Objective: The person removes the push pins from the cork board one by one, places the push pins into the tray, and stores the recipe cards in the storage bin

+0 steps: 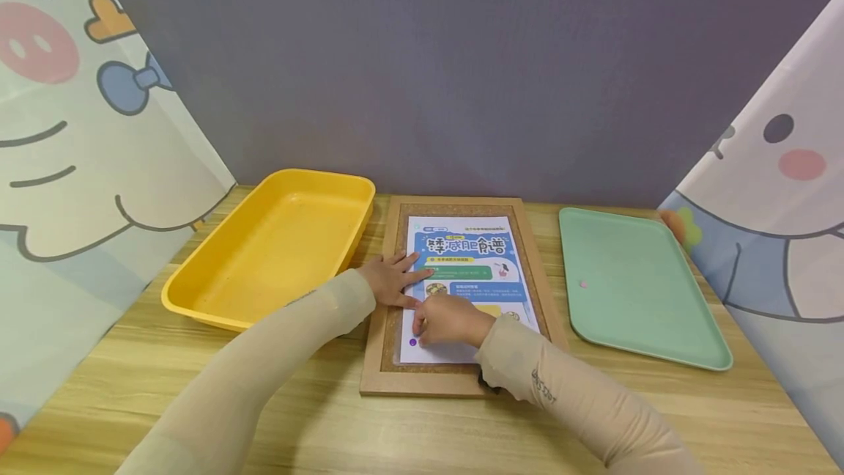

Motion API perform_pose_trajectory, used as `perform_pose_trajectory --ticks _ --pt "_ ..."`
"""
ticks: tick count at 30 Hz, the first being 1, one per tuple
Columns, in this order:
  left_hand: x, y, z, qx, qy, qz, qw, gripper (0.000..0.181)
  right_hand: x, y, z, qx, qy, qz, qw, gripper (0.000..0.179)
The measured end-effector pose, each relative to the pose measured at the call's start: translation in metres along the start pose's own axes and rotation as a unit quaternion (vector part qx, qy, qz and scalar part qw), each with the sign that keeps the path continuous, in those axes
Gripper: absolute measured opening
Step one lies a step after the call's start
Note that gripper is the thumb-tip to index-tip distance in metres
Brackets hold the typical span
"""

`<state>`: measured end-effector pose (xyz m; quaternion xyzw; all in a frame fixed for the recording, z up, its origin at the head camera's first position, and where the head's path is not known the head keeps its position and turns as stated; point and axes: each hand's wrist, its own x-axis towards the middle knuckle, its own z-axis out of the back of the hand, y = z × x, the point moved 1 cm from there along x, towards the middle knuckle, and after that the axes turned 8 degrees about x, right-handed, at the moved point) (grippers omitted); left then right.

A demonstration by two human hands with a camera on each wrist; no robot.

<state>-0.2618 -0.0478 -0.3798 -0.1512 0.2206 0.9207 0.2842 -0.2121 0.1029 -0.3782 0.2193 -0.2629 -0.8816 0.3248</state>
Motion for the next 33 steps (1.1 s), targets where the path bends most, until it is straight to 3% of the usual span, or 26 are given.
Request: perform_pose_trajectory --ticks 24,33 --pt "0.001 -0.001 0.002 0.009 0.008 0.005 0.9999 0.074 0.003 0.014 -0.002 -0.068 0.008 -0.024 0.9973 0.009" --pt "-0.001 0.000 0.003 0.002 0.018 0.004 0.9998 0.074 0.004 0.016 -0.003 -0.069 0.013 -0.031 0.9970 0.011"
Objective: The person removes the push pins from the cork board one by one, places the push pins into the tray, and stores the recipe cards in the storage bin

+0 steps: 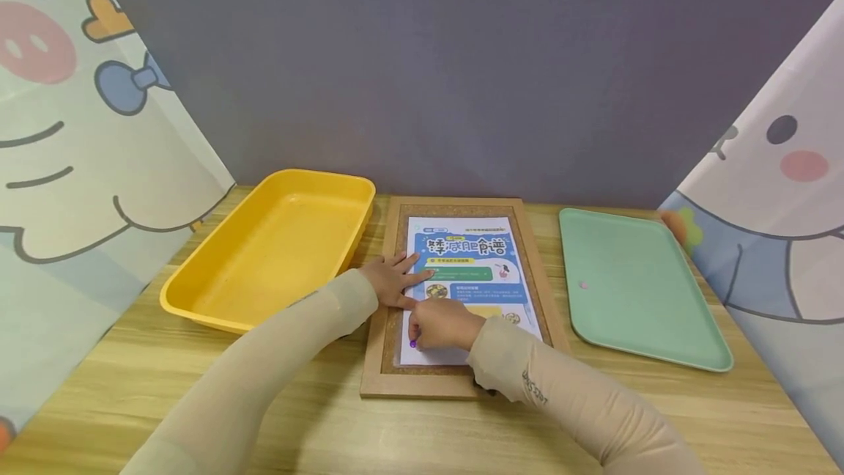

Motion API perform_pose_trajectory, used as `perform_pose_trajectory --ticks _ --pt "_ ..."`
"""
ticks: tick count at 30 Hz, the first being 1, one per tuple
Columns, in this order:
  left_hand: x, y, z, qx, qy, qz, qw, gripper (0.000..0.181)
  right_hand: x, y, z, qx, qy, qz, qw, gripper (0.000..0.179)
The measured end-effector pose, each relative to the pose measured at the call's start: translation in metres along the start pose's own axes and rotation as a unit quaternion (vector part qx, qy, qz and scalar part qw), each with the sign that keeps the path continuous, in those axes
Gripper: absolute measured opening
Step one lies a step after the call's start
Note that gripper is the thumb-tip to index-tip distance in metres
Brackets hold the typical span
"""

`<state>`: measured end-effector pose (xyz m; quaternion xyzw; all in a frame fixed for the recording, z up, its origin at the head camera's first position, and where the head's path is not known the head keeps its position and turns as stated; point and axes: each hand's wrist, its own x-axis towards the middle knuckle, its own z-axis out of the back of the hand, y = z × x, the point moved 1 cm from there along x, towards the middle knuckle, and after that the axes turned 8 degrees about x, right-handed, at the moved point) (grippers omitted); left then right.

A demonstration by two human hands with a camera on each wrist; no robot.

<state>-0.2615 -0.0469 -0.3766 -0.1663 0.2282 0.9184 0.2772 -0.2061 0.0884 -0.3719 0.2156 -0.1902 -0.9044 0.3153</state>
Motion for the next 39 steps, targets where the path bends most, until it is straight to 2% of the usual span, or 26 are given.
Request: perform_pose_trajectory --ticks 8,16,21,26,33,39 --pt "0.000 0.000 0.002 0.006 0.003 0.004 1.0000 0.073 0.003 -0.003 0.000 0.010 0.011 0.025 0.9996 0.012" --pt "-0.002 -0.001 0.002 0.003 -0.003 0.005 1.0000 0.074 0.005 -0.009 -0.003 0.045 0.007 0.021 0.9987 0.012" --pt "-0.001 -0.001 0.001 -0.004 -0.003 0.003 1.0000 0.073 0.003 -0.010 -0.007 0.101 0.004 -0.009 0.9948 0.014" --pt "-0.003 0.000 0.001 -0.008 0.000 0.004 1.0000 0.073 0.003 -0.013 -0.011 0.179 0.007 -0.040 0.9830 0.016" --pt "-0.003 0.000 0.001 -0.001 0.000 0.008 1.0000 0.073 0.004 -0.019 -0.008 0.190 0.020 -0.002 0.9816 0.008" --pt "-0.004 -0.001 0.002 0.002 -0.002 0.008 1.0000 0.073 0.004 -0.019 -0.008 0.199 0.022 0.003 0.9798 0.008"
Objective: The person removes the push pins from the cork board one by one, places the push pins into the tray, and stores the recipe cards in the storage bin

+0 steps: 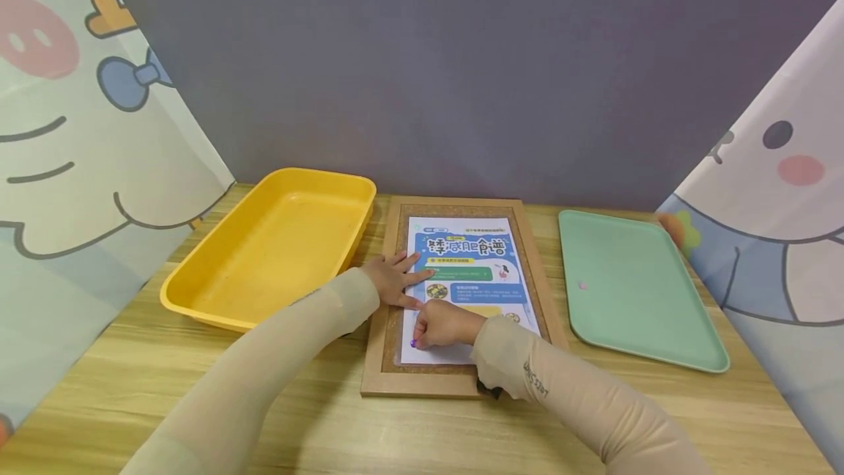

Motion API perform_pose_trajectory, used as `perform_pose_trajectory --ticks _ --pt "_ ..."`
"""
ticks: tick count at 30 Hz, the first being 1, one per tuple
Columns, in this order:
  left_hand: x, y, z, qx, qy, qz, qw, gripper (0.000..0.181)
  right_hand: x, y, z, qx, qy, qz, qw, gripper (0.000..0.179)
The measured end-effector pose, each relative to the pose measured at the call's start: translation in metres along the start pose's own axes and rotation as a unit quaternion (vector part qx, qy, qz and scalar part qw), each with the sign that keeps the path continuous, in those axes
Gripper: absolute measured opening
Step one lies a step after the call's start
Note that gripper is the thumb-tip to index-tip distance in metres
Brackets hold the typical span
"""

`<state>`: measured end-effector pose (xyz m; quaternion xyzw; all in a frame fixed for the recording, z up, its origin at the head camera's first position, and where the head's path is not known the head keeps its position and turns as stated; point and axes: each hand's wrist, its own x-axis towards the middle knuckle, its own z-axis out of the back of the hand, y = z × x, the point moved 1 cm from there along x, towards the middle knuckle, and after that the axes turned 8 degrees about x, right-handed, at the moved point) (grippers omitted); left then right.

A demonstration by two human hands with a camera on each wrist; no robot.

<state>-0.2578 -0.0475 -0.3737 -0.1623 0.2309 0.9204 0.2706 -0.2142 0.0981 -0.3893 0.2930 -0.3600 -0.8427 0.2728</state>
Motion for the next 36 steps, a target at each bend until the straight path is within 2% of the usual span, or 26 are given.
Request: perform_pose_trajectory --ticks 10,20,28,36 --pt "0.0009 -0.0015 0.0010 0.000 -0.003 -0.001 1.0000 0.073 -0.0005 -0.0011 -0.0001 0.014 -0.003 -0.005 0.9999 0.009" --pt "0.0008 -0.0016 0.0020 -0.012 0.001 -0.002 0.9999 0.073 -0.0003 -0.0011 0.0039 0.009 0.012 0.001 0.9999 0.008" --pt "0.0031 -0.0001 0.0021 -0.016 0.006 -0.002 0.9998 0.074 0.0014 0.0022 0.0069 -0.075 0.045 0.051 0.9949 0.010" --pt "0.0014 -0.0008 0.0010 -0.021 0.007 -0.001 0.9997 0.074 0.0016 0.0018 0.0062 -0.078 0.051 0.057 0.9940 0.012"
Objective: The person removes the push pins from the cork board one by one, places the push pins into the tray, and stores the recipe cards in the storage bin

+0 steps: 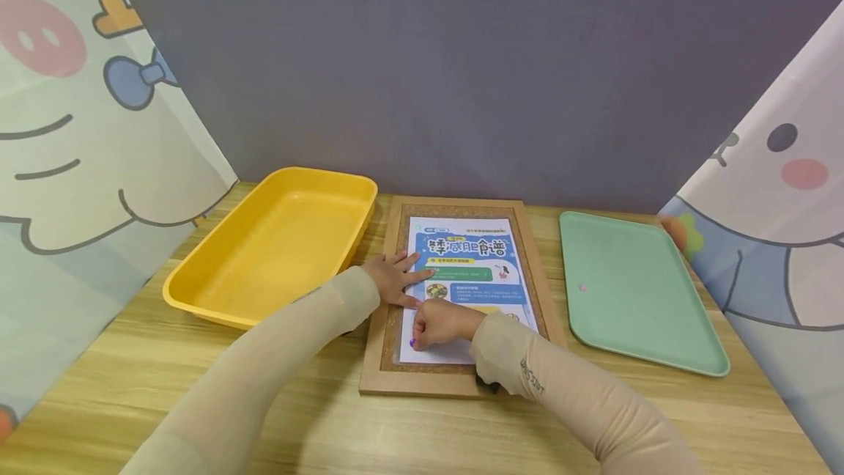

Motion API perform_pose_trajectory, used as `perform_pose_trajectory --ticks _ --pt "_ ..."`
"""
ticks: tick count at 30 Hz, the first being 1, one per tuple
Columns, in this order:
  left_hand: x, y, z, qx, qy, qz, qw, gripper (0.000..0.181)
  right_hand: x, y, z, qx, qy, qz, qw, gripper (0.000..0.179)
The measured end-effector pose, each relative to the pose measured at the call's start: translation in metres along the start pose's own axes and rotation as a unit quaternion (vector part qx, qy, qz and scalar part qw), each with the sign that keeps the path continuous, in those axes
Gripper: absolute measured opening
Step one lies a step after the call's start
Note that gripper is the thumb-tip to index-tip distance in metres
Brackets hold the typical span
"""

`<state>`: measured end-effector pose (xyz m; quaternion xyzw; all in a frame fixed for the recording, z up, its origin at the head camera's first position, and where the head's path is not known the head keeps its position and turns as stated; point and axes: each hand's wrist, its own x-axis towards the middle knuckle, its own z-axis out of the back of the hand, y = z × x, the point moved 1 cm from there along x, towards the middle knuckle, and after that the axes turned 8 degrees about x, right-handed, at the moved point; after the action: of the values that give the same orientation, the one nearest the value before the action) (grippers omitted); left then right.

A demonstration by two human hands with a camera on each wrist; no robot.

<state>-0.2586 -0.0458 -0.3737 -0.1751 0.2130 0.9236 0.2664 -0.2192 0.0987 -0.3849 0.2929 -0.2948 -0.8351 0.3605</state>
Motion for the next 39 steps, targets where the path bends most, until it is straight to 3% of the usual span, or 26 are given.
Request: perform_pose_trajectory --ticks 10,21,30,39 --pt "0.000 -0.001 0.000 0.011 -0.007 -0.001 0.9999 0.072 -0.001 -0.001 -0.004 0.083 0.006 -0.043 0.9955 0.010" --pt "-0.001 0.002 0.000 0.007 -0.002 -0.004 1.0000 0.073 -0.006 -0.008 0.007 0.091 -0.011 -0.042 0.9949 0.005" --pt "-0.001 0.001 0.000 0.002 0.000 -0.007 1.0000 0.074 -0.026 -0.031 0.025 0.106 -0.049 -0.057 0.9915 0.008" --pt "0.000 0.001 -0.001 -0.012 0.004 -0.005 0.9999 0.075 -0.043 -0.044 0.044 0.062 -0.105 -0.123 0.9849 0.013"
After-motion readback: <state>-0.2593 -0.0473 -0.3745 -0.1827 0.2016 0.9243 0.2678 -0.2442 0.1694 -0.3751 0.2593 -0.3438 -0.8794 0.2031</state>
